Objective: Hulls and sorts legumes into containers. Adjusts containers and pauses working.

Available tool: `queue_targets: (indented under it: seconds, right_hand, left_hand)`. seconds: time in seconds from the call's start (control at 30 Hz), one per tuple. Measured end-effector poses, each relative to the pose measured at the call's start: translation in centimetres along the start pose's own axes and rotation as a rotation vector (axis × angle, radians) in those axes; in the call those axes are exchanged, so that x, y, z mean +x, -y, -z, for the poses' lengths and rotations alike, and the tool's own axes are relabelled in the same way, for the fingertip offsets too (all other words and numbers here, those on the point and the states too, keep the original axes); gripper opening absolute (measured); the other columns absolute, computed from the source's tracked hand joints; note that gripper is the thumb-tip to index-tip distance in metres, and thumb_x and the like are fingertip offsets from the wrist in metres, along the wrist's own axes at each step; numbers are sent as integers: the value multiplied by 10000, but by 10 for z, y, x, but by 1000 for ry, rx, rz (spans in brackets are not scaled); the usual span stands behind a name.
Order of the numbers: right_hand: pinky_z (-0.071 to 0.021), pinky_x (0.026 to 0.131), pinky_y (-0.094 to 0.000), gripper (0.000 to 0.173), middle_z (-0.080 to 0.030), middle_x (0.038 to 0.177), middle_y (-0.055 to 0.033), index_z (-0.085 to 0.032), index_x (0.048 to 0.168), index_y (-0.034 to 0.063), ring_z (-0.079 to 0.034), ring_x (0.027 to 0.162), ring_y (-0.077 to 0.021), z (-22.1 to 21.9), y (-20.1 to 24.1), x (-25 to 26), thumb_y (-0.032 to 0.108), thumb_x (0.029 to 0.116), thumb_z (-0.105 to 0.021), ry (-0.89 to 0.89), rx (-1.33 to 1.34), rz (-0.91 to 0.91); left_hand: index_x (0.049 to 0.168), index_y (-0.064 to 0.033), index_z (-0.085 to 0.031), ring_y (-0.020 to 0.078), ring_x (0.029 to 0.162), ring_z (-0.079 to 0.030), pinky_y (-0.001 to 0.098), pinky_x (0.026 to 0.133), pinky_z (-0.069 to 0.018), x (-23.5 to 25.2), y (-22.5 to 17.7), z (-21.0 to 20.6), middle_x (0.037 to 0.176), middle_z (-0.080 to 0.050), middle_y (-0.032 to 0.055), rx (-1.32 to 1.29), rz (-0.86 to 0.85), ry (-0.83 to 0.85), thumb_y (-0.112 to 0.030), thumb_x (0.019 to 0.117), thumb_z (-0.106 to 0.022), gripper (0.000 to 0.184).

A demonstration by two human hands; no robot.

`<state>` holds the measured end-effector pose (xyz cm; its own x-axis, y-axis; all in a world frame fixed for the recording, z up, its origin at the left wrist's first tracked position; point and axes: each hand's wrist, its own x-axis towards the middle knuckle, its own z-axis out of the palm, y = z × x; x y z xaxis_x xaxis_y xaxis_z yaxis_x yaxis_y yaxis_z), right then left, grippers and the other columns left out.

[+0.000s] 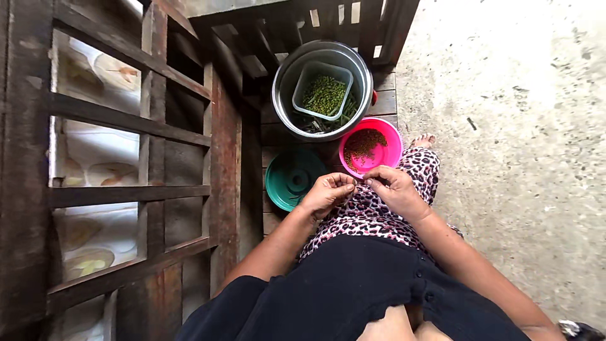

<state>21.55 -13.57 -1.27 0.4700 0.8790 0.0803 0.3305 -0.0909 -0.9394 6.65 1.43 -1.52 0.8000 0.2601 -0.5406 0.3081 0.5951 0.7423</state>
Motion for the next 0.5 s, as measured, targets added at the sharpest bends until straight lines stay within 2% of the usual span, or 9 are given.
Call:
queue_targets:
  seconds: [0.1, 0.17, 0.3, 0.5]
  right_hand:
    - [-546, 699, -185, 146, -687, 958, -78, -721, 1047, -12, -627, 768, -50, 3, 0, -3, -1, 933, -630, 12, 34, 24]
    - [-546, 708, -194, 190, -696, 969, -89, -730, 1061, -17, -628, 778, -65, 5, -1, -4, -25, 899, -630, 40, 12, 92]
    - [-579, 776, -259, 148, -719, 947, -119, -761, 956, -8, -683, 839, -147, 6, -2, -5, -32, 876, -638, 72, -134, 240]
    - [-585, 769, -343, 120, -712, 879, -132, -755, 892, -9, -695, 836, -228, 9, -7, -4, -22, 845, -645, 121, -247, 378]
  left_hand:
    - [1020, -26, -658, 76, 738, -651, 235, 715, -568, 0, -2, -5, 854, -686, 23, 52, 24, 70, 91, 925, -623, 155]
    - [1002, -25, -661, 70, 724, -645, 229, 698, -564, 0, -5, -9, 839, -681, 15, 95, 43, 88, 96, 914, -636, 152]
    - [972, -13, -672, 66, 701, -648, 224, 691, -566, 0, -7, -11, 808, -687, 14, 126, 68, 119, 88, 908, -652, 121]
    - [929, -15, -675, 60, 701, -650, 211, 680, -559, 3, -6, -9, 807, -697, 11, 139, 132, 155, 85, 919, -632, 109]
